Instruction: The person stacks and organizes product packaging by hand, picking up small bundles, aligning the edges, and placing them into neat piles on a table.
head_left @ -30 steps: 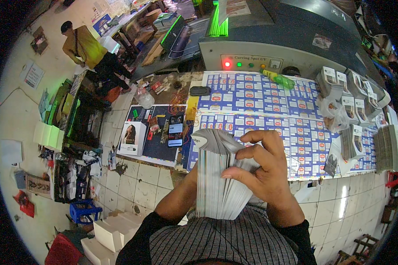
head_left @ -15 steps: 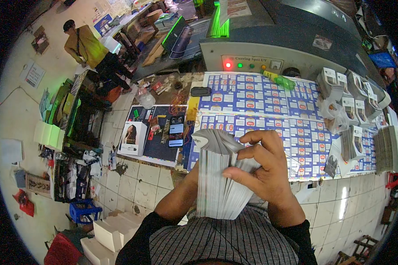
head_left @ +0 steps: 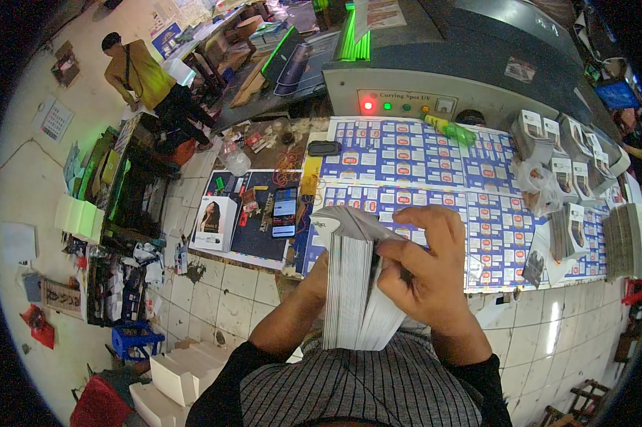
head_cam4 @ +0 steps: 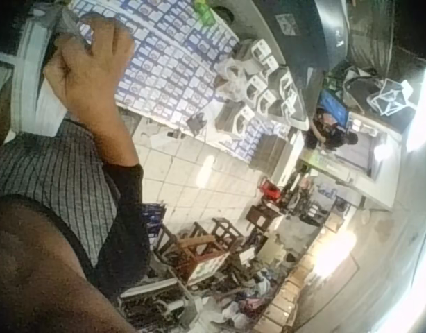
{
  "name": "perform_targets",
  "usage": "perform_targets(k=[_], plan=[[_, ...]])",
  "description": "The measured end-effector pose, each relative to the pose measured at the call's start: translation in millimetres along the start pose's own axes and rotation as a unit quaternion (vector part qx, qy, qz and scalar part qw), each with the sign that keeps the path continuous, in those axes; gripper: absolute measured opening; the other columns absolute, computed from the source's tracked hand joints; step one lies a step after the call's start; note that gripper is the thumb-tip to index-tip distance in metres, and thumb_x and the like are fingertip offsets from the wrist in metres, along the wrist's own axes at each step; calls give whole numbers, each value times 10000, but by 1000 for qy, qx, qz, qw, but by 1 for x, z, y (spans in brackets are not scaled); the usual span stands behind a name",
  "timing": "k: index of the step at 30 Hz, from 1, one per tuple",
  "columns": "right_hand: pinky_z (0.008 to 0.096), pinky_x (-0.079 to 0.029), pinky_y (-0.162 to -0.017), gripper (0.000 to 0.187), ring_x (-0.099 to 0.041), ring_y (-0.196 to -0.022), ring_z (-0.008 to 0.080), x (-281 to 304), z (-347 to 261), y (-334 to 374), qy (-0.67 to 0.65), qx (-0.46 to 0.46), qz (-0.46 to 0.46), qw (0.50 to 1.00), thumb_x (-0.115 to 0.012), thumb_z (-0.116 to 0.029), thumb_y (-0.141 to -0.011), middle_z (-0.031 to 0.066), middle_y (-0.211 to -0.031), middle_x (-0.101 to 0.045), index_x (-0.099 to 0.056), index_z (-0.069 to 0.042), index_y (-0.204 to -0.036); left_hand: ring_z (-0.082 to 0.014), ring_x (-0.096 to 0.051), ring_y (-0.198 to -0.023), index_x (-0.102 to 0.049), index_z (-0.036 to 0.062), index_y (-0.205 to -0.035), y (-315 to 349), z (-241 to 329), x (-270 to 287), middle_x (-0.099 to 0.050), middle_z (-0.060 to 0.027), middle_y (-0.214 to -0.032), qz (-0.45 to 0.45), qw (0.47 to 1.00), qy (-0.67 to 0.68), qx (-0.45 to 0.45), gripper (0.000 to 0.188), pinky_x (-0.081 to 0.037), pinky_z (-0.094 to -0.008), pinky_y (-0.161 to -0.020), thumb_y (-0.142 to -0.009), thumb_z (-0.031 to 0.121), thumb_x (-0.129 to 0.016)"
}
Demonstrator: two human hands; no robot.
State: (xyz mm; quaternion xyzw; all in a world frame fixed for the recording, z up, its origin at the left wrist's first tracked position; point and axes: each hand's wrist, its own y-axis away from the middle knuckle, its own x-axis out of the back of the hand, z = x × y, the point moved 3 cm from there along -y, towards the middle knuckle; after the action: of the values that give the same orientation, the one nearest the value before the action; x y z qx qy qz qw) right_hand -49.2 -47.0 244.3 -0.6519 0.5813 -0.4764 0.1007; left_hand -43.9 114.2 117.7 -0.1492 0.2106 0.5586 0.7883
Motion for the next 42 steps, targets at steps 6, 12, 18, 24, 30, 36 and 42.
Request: perform_targets(k=[6, 12, 18, 24, 30, 36, 42], plan=[[419, -387, -838, 229, -533, -968, 307, 1, 1, 1, 39, 27, -7, 999, -748, -244, -643, 116, -1025, -603, -661, -98, -798, -191, -536, -1159, -425, 31, -1359, 3, 1, -5, -529, -93, -1302, 14, 998, 55, -5, 566, -461, -349, -994, -867, 151, -680], [407, -375, -780, 389, -535, -947, 287, -2, 1, 1, 26, 30, -7, 999, -822, -435, -620, 84, -1021, -600, -654, -133, -800, -197, -528, -1172, -420, 31, -1369, -8, -39, 20, -521, -97, -1313, 36, 991, 131, 0, 538, -451, -362, -1011, -908, 207, -633], [403, -357, -751, 389, -521, -938, 269, -3, 4, 4, 25, 17, -6, 1000, -836, -454, -619, 50, -1019, -590, -649, -165, -799, -203, -525, -1184, -444, 36, -1359, -9, -7, 0, -528, -96, -1314, -13, 998, 56, -22, 538, -435, -367, -1030, -910, 263, -635], [391, -356, -750, 360, -521, -932, 258, -4, 1, 3, 20, 13, -12, 1000, -839, -420, -634, 39, -1018, -591, -643, -164, -794, -205, -553, -1145, -472, 47, -1331, -8, -30, 22, -555, -90, -1280, 15, 996, 89, 9, 536, -449, -368, -1013, -882, 261, -674], [391, -357, -758, 330, -517, -924, 256, -1, -1, 3, 14, 16, -16, 1000, -837, -377, -659, 43, -1022, -592, -640, -155, -803, -182, -559, -1128, -508, 51, -1288, -2, -22, 11, -578, -75, -1236, 27, 994, 102, 28, 480, -470, -354, -986, -878, 234, -677], [399, -362, -777, 305, -512, -946, 264, 0, 2, 6, -1, 11, -35, 999, -825, -350, -683, 52, -1051, -597, -648, -146, -825, -180, -551, -1145, -496, 41, -1312, 6, 15, -15, -567, -89, -1261, -29, 999, -7, -38, 458, -482, -353, -972, -913, 222, -628], [412, -365, -836, 226, -513, -1039, 293, 1, -4, 5, 56, 9, -5, 998, -762, -283, -718, 67, -1100, -598, -666, -140, -864, -207, -518, -1224, -451, 41, -1369, -1, -6, 6, -515, -115, -1348, -39, 981, 189, -10, 534, -451, -372, -1023, -915, 259, -630]])
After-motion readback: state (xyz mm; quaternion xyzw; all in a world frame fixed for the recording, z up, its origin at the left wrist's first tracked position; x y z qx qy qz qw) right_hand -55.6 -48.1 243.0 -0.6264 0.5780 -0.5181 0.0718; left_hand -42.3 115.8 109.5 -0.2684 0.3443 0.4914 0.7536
